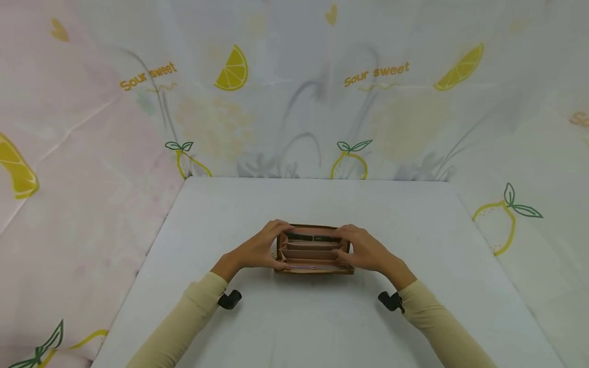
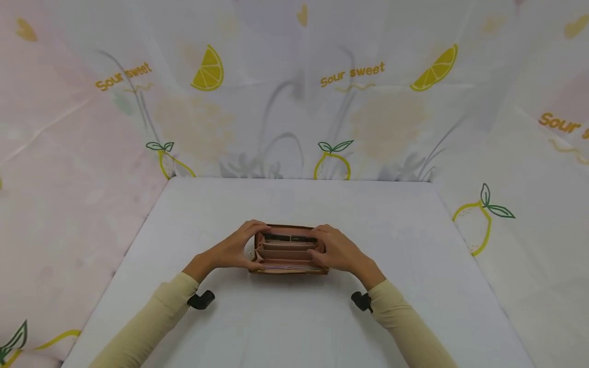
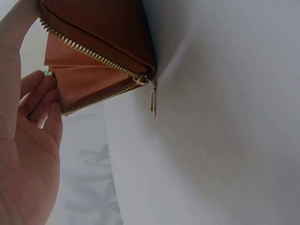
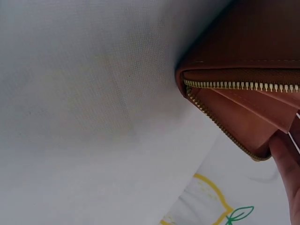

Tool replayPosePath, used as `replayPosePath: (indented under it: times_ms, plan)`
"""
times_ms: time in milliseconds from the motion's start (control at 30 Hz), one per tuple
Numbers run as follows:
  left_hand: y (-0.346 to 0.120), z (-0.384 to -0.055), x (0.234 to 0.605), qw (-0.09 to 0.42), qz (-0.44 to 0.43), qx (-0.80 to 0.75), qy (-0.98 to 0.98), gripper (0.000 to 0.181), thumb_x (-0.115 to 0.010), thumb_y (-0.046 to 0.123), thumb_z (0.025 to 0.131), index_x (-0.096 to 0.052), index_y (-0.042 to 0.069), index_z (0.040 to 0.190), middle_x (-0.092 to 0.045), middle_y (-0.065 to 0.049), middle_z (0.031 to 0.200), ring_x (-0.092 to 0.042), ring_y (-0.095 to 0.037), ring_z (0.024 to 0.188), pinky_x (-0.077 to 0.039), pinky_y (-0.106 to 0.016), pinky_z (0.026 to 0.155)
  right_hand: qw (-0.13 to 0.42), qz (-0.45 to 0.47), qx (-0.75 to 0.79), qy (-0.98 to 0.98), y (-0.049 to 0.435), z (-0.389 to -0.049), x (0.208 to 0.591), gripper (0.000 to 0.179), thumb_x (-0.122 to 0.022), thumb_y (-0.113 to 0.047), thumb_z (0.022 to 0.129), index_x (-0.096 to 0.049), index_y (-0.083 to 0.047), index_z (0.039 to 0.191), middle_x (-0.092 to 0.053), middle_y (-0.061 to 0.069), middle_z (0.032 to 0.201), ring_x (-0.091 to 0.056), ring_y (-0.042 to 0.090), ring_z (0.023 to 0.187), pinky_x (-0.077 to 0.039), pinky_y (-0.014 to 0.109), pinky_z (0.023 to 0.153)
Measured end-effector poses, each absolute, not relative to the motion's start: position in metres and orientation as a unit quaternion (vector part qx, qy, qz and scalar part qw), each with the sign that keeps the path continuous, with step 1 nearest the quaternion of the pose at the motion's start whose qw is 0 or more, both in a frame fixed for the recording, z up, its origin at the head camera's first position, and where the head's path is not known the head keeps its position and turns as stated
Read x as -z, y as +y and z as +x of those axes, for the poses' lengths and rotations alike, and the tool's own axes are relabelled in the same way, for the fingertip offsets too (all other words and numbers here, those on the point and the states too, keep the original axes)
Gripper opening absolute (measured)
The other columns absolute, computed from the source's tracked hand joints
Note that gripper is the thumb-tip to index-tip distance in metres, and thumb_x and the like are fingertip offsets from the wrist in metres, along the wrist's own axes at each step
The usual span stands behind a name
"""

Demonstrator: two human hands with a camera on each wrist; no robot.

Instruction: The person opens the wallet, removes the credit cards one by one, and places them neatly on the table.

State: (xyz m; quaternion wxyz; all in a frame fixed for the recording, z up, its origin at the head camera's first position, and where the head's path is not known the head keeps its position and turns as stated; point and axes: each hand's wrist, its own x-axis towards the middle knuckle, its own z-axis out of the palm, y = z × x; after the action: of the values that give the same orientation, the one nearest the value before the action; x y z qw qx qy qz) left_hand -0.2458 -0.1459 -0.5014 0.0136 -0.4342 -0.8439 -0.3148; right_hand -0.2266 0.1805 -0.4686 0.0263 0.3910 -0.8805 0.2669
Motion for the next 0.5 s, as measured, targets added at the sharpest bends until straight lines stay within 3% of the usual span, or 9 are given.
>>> replayPosePath:
  times_ms: [67, 200, 333, 500]
  plan:
    - [-0.146, -0.245, 0.502, 0.013, -0.431, 0.315, -0.845, 0.096, -0.082, 0.054, 0.072, -0.038, 0.009, 0.145, -0.038, -0.002, 0.138, -0.038, -0.018, 0.126, -0.042, -0.042, 0.101, 0.047, 0.396, -0.263, -0.879, 0.177, -0.229, 0.47, 0.03, -0.069, -0.011, 0.092, -0.065, -0.001, 0.119, -0.064, 0.007, 0.104, -0.056, 0.008, 0.071, -0.051, 0.032, 0.068]
    - [-0.147, -0.245, 0.503, 0.014, -0.431, 0.319, -0.844, 0.1, -0.082, 0.055, 0.07, -0.037, 0.01, 0.146, -0.036, -0.002, 0.14, -0.037, -0.017, 0.128, -0.041, -0.041, 0.102, 0.072, 0.396, -0.253, -0.88, 0.17, -0.232, 0.47, 0.019, -0.064, -0.004, 0.094, -0.068, -0.001, 0.112, -0.067, 0.008, 0.106, -0.059, 0.011, 0.079, -0.051, 0.029, 0.069]
    - [-0.146, -0.244, 0.504, 0.018, -0.435, 0.323, -0.84, 0.103, -0.085, 0.053, 0.068, -0.035, 0.008, 0.147, -0.035, -0.003, 0.141, -0.036, -0.018, 0.128, -0.041, -0.042, 0.102, 0.072, 0.387, -0.24, -0.887, 0.162, -0.233, 0.467, 0.017, -0.063, 0.0, 0.093, -0.07, 0.0, 0.109, -0.068, 0.008, 0.102, -0.062, 0.017, 0.088, -0.053, 0.034, 0.074]
    - [-0.146, -0.244, 0.504, 0.024, -0.44, 0.325, -0.837, 0.106, -0.086, 0.052, 0.067, -0.034, 0.007, 0.147, -0.036, -0.004, 0.141, -0.037, -0.02, 0.127, -0.041, -0.042, 0.102, 0.072, 0.379, -0.205, -0.899, 0.154, -0.236, 0.465, 0.017, -0.066, 0.0, 0.091, -0.071, 0.0, 0.107, -0.068, 0.007, 0.097, -0.063, 0.019, 0.089, -0.053, 0.035, 0.077]
